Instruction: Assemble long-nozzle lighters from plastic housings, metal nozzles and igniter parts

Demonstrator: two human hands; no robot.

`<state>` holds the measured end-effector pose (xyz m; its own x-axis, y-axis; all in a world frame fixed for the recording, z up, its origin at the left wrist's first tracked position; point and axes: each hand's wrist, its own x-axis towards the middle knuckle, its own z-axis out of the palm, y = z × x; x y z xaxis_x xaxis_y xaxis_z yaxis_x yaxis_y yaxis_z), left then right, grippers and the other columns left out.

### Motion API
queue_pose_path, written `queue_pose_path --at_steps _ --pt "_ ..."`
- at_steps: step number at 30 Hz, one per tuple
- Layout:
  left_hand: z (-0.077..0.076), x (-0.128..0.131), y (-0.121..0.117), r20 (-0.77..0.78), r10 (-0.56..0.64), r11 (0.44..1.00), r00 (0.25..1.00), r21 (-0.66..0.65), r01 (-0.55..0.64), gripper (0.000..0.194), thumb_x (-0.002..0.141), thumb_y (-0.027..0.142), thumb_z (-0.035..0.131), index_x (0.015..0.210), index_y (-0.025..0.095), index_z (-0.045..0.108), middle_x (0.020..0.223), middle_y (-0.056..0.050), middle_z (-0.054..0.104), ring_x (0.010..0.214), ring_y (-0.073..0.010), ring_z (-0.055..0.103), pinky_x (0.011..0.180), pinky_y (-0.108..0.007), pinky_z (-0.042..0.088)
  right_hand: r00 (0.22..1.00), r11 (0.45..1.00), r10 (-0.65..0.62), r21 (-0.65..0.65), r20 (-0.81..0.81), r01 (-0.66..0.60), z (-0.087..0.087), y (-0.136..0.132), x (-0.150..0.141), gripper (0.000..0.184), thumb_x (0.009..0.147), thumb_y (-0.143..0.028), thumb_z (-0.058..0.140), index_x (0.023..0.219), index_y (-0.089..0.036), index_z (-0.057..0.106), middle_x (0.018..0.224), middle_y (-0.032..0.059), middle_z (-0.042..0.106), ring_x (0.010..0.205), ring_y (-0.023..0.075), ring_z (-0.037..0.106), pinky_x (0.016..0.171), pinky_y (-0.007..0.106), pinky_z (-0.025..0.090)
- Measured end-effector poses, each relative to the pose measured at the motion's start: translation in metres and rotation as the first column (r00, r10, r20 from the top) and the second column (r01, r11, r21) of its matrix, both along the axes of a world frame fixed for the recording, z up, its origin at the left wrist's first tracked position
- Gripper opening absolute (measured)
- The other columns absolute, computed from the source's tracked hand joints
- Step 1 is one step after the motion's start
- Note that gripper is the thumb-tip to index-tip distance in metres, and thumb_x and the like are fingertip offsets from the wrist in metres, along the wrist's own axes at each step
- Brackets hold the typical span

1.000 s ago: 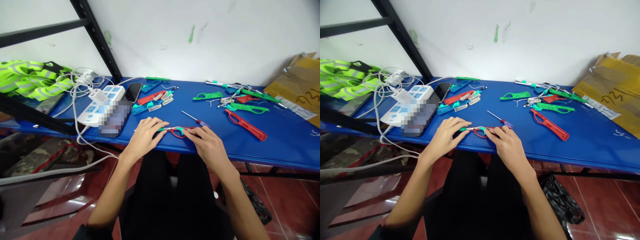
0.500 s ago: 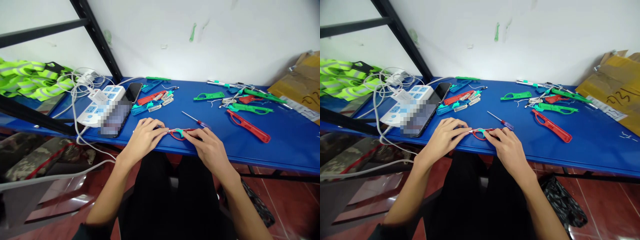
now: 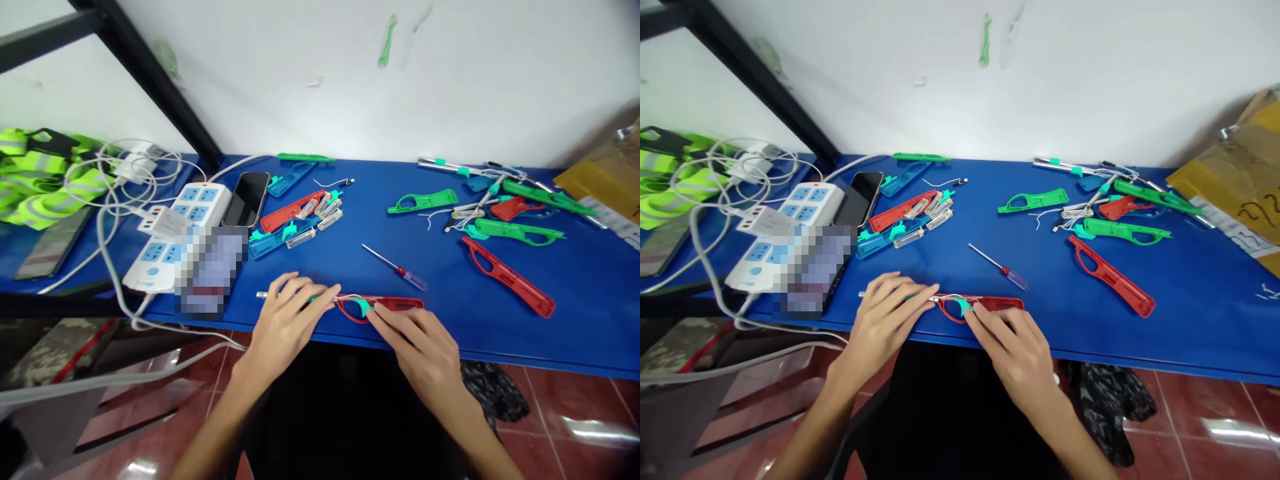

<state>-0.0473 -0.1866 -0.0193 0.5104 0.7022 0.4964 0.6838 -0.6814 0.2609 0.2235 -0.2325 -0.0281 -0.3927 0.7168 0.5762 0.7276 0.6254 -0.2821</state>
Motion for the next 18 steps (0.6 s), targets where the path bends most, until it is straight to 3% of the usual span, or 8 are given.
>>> queue_pose_path --at_steps 4,10,14,18 --pt "0.005 -0.001 0.0 -0.018 -0.067 0.993 0.998 -0.098 0.065 0.044 0.103 -0.003 0.056 0.135 0.024 0.073 0.127 -0.006 0.081 0.109 -0.0215 0.072 0.108 -0.046 0.051 1.0 0.999 -0.003 -0.046 0.003 0.003 0.0 -0.002 0.0 0.06 0.106 0.001 0.053 0.16 -0.022 0.063 0.132 0.0065 0.083 0.101 0.023 0.072 0.087 0.04 0.061" --pt "0.014 0.002 0.003 0.002 -0.062 0.976 0.998 -0.208 0.061 0.035 0.105 0.001 0.059 0.132 0.021 0.07 0.121 -0.006 0.079 0.107 -0.0221 0.069 0.108 -0.048 0.049 0.995 0.995 -0.024 -0.102 -0.098 0.014 -0.009 -0.007 0.004 0.067 0.101 0.005 0.056 0.162 -0.021 0.06 0.136 0.0106 0.081 0.117 0.0278 0.075 0.095 0.047 0.066" --pt "0.023 0.003 0.009 -0.112 -0.114 0.962 0.987 -0.261 0.081 0.052 0.101 -0.005 0.053 0.146 0.02 0.062 0.119 -0.007 0.076 0.107 -0.0237 0.068 0.116 -0.054 0.047 0.992 0.989 -0.038 -0.145 -0.121 0.02 -0.009 -0.008 0.003 0.066 0.099 0.007 0.059 0.158 -0.022 0.064 0.128 0.0093 0.082 0.112 0.0278 0.077 0.093 0.047 0.068" --pt "0.031 0.003 0.017 -0.235 -0.199 0.951 0.951 -0.28 0.129 0.063 0.099 -0.005 0.051 0.157 0.02 0.055 0.124 -0.01 0.073 0.11 -0.0258 0.068 0.12 -0.06 0.045 0.994 0.991 -0.02 -0.132 -0.111 0.005 -0.005 -0.003 0.001 0.05 0.097 0.005 0.068 0.141 -0.018 0.073 0.119 0.0101 0.083 0.103 0.0268 0.075 0.088 0.046 0.067"
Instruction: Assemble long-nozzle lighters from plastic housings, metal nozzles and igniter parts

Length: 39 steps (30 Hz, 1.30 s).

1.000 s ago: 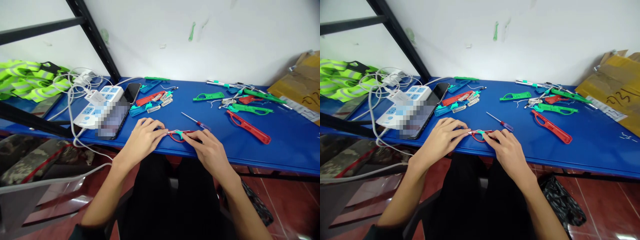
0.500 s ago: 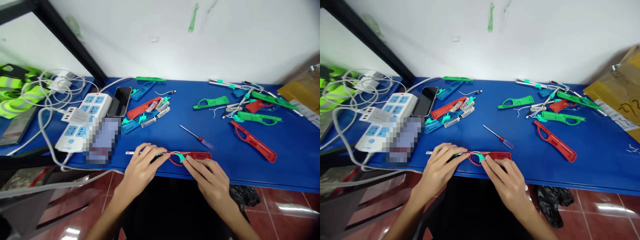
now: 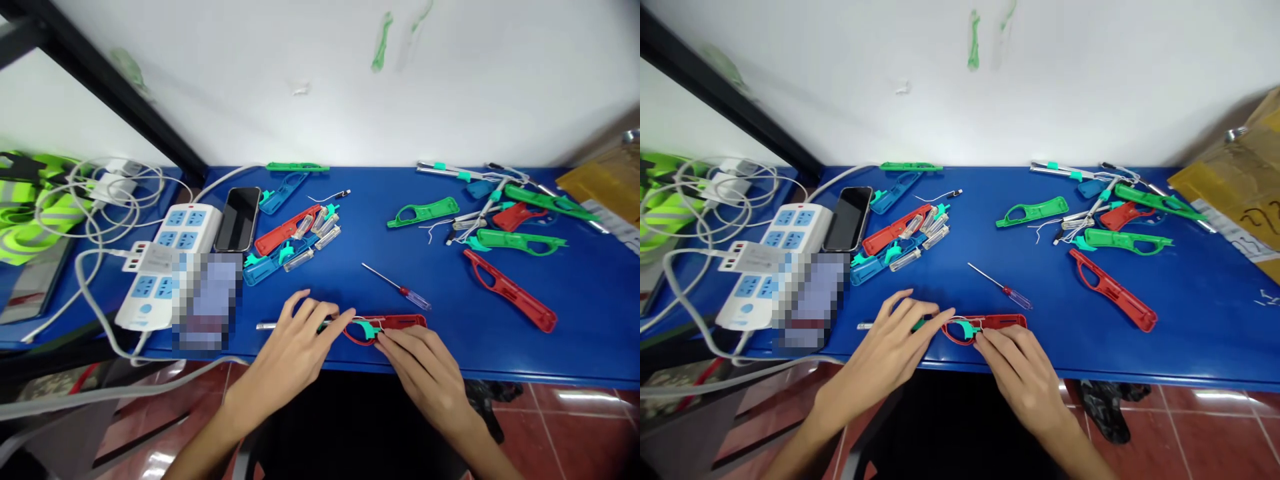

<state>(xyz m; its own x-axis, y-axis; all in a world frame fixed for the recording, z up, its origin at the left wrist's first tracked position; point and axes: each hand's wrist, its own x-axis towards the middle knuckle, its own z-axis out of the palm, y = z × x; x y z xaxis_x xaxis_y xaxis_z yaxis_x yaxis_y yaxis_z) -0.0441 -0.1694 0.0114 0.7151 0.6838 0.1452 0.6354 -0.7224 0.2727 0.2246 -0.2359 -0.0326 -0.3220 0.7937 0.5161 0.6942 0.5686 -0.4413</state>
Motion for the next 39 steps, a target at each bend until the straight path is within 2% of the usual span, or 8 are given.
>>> queue_pose_path --at_steps 8,12,14,20,25,28,34,39 --pt "0.006 0.001 0.014 -0.133 -0.117 0.989 0.984 0.074 0.127 0.053 0.104 0.001 0.049 0.152 0.02 0.059 0.127 -0.011 0.067 0.121 -0.0296 0.065 0.117 -0.056 0.045 0.999 0.999 -0.043 0.005 0.016 0.042 -0.001 0.005 -0.006 0.047 0.105 -0.001 0.064 0.146 -0.023 0.067 0.113 0.0096 0.078 0.101 0.0242 0.073 0.091 0.04 0.063" --pt "0.007 0.001 0.021 -0.124 -0.168 0.985 0.978 0.029 0.172 0.045 0.111 0.009 0.045 0.152 0.022 0.058 0.128 -0.011 0.065 0.123 -0.0287 0.063 0.112 -0.051 0.044 0.994 0.996 -0.091 -0.014 0.054 0.092 -0.005 0.01 -0.008 0.063 0.112 -0.02 0.062 0.171 -0.028 0.042 0.125 0.0122 0.075 0.113 0.0277 0.074 0.103 0.045 0.062" --pt "0.005 0.001 0.023 -0.098 -0.167 0.986 0.981 0.005 0.169 0.046 0.112 0.009 0.043 0.153 0.025 0.058 0.13 -0.011 0.065 0.124 -0.0273 0.063 0.112 -0.049 0.043 0.993 0.995 -0.096 -0.028 0.069 0.098 -0.006 0.012 -0.008 0.064 0.114 -0.024 0.057 0.174 -0.031 0.037 0.126 0.0123 0.073 0.114 0.0281 0.074 0.102 0.046 0.063" --pt "0.011 0.007 0.026 -0.126 -0.173 0.983 0.977 0.037 0.179 0.042 0.112 0.01 0.044 0.146 0.024 0.065 0.125 -0.01 0.066 0.111 -0.0258 0.063 0.105 -0.045 0.043 0.992 0.99 -0.056 -0.124 0.11 0.07 -0.005 0.017 -0.005 0.044 0.114 -0.023 0.053 0.156 -0.03 0.062 0.122 0.0126 0.069 0.112 0.0286 0.071 0.101 0.05 0.063" --pt "0.018 0.013 0.034 -0.174 -0.212 0.967 0.962 0.104 0.232 0.033 0.114 0.022 0.051 0.136 0.024 0.074 0.119 -0.009 0.07 0.106 -0.0263 0.063 0.101 -0.044 0.042 0.995 0.985 -0.069 -0.15 0.078 0.08 -0.005 0.02 -0.005 0.036 0.114 -0.026 0.053 0.145 -0.026 0.071 0.12 0.0139 0.068 0.112 0.0295 0.07 0.102 0.05 0.062" --pt "0.01 0.012 0.037 -0.087 -0.221 0.966 0.971 0.118 0.23 0.034 0.117 0.032 0.048 0.133 0.025 0.077 0.118 -0.008 0.071 0.106 -0.0248 0.064 0.101 -0.044 0.043 0.996 0.986 -0.065 -0.149 0.063 0.073 -0.005 0.02 -0.004 0.035 0.115 -0.028 0.052 0.142 -0.024 0.072 0.12 0.0143 0.068 0.111 0.0292 0.069 0.102 0.049 0.062" --pt "-0.021 0.006 0.026 0.02 -0.15 0.962 0.989 0.232 0.141 0.042 0.115 0.046 0.053 0.144 0.023 0.071 0.128 -0.012 0.071 0.118 -0.028 0.065 0.106 -0.046 0.046 0.998 0.993 -0.049 -0.109 0.045 0.054 -0.012 0.021 -0.003 0.038 0.117 -0.029 0.049 0.147 -0.027 0.071 0.116 0.013 0.068 0.108 0.0278 0.067 0.098 0.05 0.061" --pt "-0.039 0.005 0.024 0.151 -0.135 0.96 0.979 0.263 0.092 0.034 0.112 0.043 0.06 0.135 0.023 0.076 0.121 -0.009 0.076 0.108 -0.0249 0.069 0.108 -0.047 0.047 0.998 0.995 -0.063 -0.07 0.012 0.064 -0.017 0.02 -0.004 0.037 0.116 -0.028 0.051 0.147 -0.029 0.071 0.116 0.0124 0.069 0.107 0.0271 0.068 0.098 0.049 0.061"
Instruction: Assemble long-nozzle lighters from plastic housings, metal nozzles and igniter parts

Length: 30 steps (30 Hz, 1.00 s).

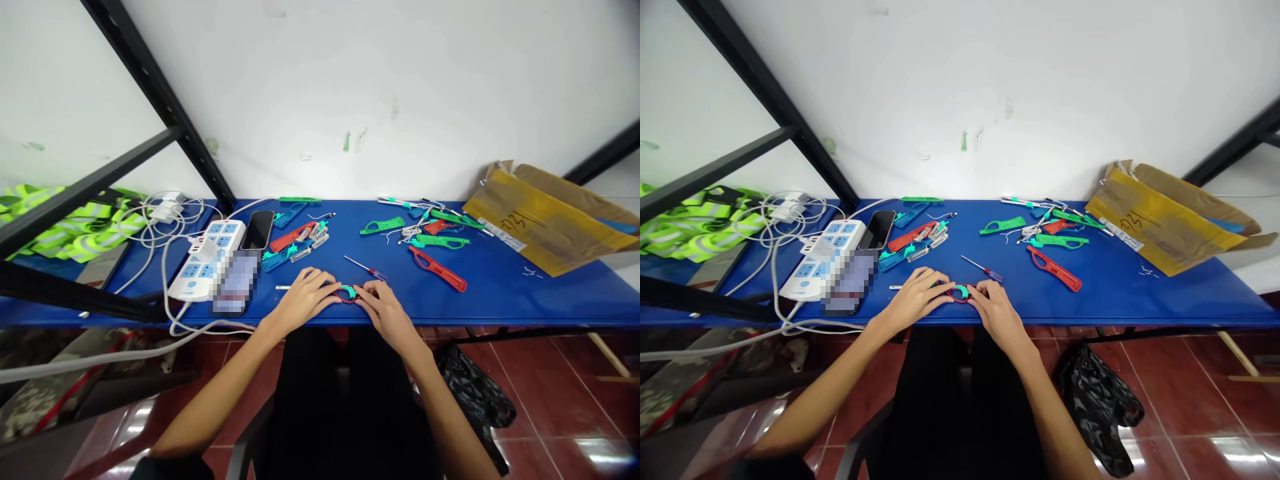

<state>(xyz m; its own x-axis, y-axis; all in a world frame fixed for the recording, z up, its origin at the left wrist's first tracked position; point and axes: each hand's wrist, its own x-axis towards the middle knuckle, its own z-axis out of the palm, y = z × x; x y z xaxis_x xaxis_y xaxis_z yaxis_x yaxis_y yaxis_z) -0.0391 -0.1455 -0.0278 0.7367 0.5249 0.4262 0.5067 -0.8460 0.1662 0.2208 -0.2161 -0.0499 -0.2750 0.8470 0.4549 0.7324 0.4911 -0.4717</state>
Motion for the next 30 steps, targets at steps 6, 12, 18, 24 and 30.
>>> queue_pose_path --at_steps 6,12,18,24,30 --pt "0.0 -0.001 0.003 0.082 -0.03 0.999 0.996 -0.012 0.031 0.023 0.114 0.035 0.059 0.12 0.023 0.077 0.122 -0.006 0.078 0.114 -0.0223 0.069 0.113 -0.045 0.043 0.999 1.0 -0.017 -0.008 -0.052 0.016 -0.002 0.001 0.0 0.032 0.115 -0.031 0.055 0.14 -0.028 0.075 0.116 0.0111 0.069 0.105 0.0261 0.069 0.097 0.046 0.061" --pt "0.005 0.004 0.0 0.003 0.027 1.0 1.0 0.014 -0.027 0.034 0.112 0.046 0.059 0.129 0.021 0.074 0.122 -0.009 0.074 0.115 -0.0267 0.064 0.109 -0.047 0.044 0.999 1.0 0.013 -0.027 -0.04 -0.014 0.002 0.005 0.004 0.03 0.115 -0.033 0.054 0.135 -0.027 0.076 0.117 0.0116 0.07 0.108 0.0276 0.071 0.099 0.048 0.062" --pt "0.005 0.004 -0.002 0.011 0.08 0.996 0.997 -0.038 -0.079 0.035 0.11 0.05 0.062 0.123 0.021 0.077 0.119 -0.008 0.075 0.108 -0.0251 0.063 0.108 -0.046 0.044 0.998 0.995 0.067 -0.075 -0.006 -0.067 0.015 0.012 0.002 0.025 0.113 -0.028 0.056 0.13 -0.025 0.073 0.122 0.0135 0.072 0.116 0.0297 0.072 0.107 0.052 0.06" --pt "0.001 0.0 -0.002 0.096 0.17 0.983 0.981 -0.087 -0.161 0.031 0.106 0.047 0.071 0.119 0.02 0.079 0.122 -0.009 0.077 0.115 -0.0263 0.065 0.108 -0.047 0.045 0.976 0.962 0.209 -0.195 0.067 -0.192 0.051 0.044 0.006 0.026 0.11 -0.037 0.065 0.129 -0.022 0.075 0.109 0.0094 0.079 0.1 0.0252 0.076 0.092 0.04 0.062" --pt "-0.001 -0.001 0.0 0.16 0.205 0.972 0.965 -0.145 -0.183 0.026 0.105 0.045 0.075 0.118 0.022 0.079 0.123 -0.007 0.079 0.12 -0.0244 0.066 0.107 -0.042 0.048 0.955 0.955 0.251 -0.201 0.161 -0.217 0.083 0.129 -0.01 0.034 0.118 -0.035 0.051 0.133 -0.017 0.074 0.109 0.0086 0.081 0.096 0.0218 0.075 0.09 0.032 0.055"
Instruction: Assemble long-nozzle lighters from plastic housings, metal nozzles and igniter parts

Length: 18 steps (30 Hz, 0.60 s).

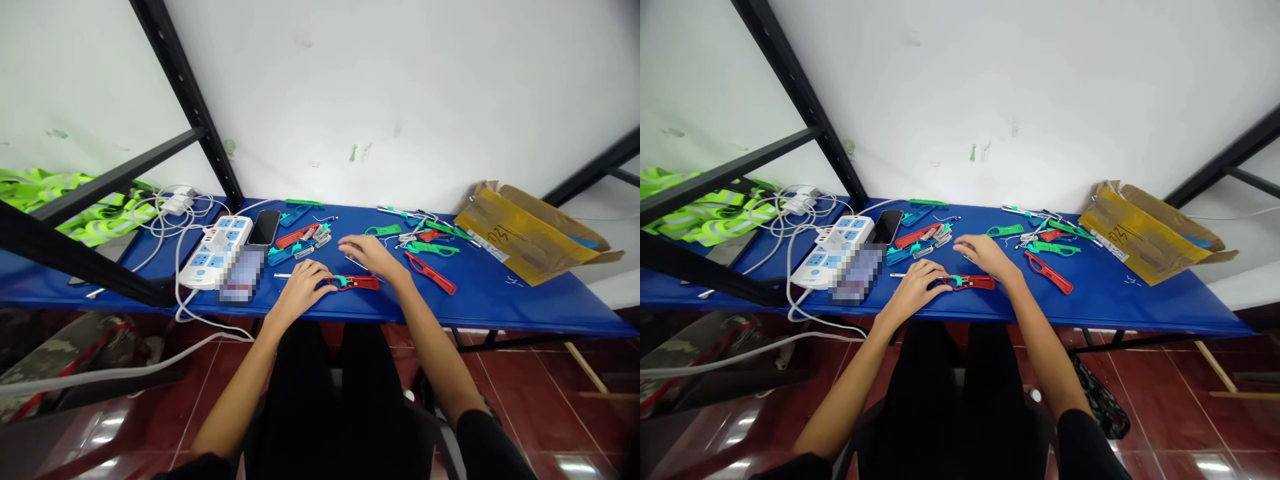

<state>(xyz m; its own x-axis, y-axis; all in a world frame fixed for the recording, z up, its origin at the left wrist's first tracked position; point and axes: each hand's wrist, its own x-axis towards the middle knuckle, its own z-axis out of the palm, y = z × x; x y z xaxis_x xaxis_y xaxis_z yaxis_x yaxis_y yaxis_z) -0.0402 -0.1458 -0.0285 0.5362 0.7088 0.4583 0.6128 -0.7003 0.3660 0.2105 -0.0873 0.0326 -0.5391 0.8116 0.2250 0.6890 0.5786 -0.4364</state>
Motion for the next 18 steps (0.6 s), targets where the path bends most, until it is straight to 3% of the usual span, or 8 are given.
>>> queue_pose_path --at_steps 3,6,10,14,16,18 --pt "0.0 0.001 0.0 0.025 0.023 1.0 0.999 -0.002 -0.023 0.028 0.104 0.046 0.075 0.118 0.022 0.078 0.121 -0.007 0.08 0.118 -0.0244 0.068 0.109 -0.043 0.049 0.995 0.998 0.014 0.059 0.094 -0.02 -0.007 0.041 -0.023 0.026 0.112 -0.022 0.059 0.13 -0.019 0.077 0.137 0.013 0.073 0.12 0.0251 0.068 0.102 0.036 0.048" --pt "0.001 -0.001 -0.003 0.05 0.079 0.997 0.996 0.013 -0.08 0.031 0.107 0.045 0.071 0.126 0.021 0.074 0.122 -0.008 0.081 0.121 -0.0252 0.068 0.109 -0.043 0.05 0.983 0.995 0.005 0.099 0.181 -0.023 -0.02 0.061 -0.039 0.025 0.109 -0.014 0.062 0.127 -0.018 0.078 0.137 0.0148 0.072 0.122 0.0279 0.064 0.104 0.04 0.044" --pt "0.01 -0.002 0.0 0.07 0.2 0.978 0.977 0.052 -0.204 0.027 0.113 0.037 0.06 0.13 0.02 0.072 0.129 -0.011 0.079 0.127 -0.027 0.066 0.111 -0.044 0.05 0.974 0.986 -0.047 0.164 0.221 0.01 -0.029 0.066 -0.034 0.021 0.111 -0.019 0.06 0.12 -0.015 0.079 0.133 0.0186 0.073 0.124 0.0326 0.059 0.106 0.046 0.04" --pt "0.032 0.022 0.032 0.03 0.301 0.949 0.953 0.092 -0.302 0.035 0.115 0.03 0.049 0.142 0.016 0.067 0.142 -0.019 0.072 0.134 -0.034 0.061 0.115 -0.051 0.047 0.977 0.982 -0.064 0.187 0.205 0.025 -0.027 0.069 -0.012 0.027 0.114 -0.025 0.054 0.116 -0.016 0.079 0.125 0.0178 0.078 0.117 0.0316 0.062 0.103 0.045 0.041" --pt "0.044 0.046 0.057 -0.04 0.268 0.96 0.963 0.101 -0.263 0.041 0.112 0.027 0.054 0.15 0.013 0.062 0.153 -0.022 0.066 0.141 -0.0376 0.057 0.114 -0.052 0.046 0.982 0.982 -0.068 0.185 0.178 0.035 -0.024 0.072 -0.001 0.031 0.116 -0.027 0.05 0.118 -0.017 0.079 0.118 0.0162 0.081 0.108 0.0292 0.067 0.099 0.041 0.044" --pt "0.054 0.071 0.082 -0.11 0.212 0.975 0.971 0.095 -0.202 0.037 0.105 0.022 0.064 0.14 0.011 0.068 0.141 -0.023 0.073 0.134 -0.0382 0.063 0.112 -0.052 0.046 0.987 0.981 -0.084 0.188 0.139 0.057 -0.02 0.072 0.012 0.035 0.117 -0.028 0.046 0.117 -0.017 0.08 0.113 0.0147 0.082 0.102 0.0275 0.07 0.095 0.038 0.047"
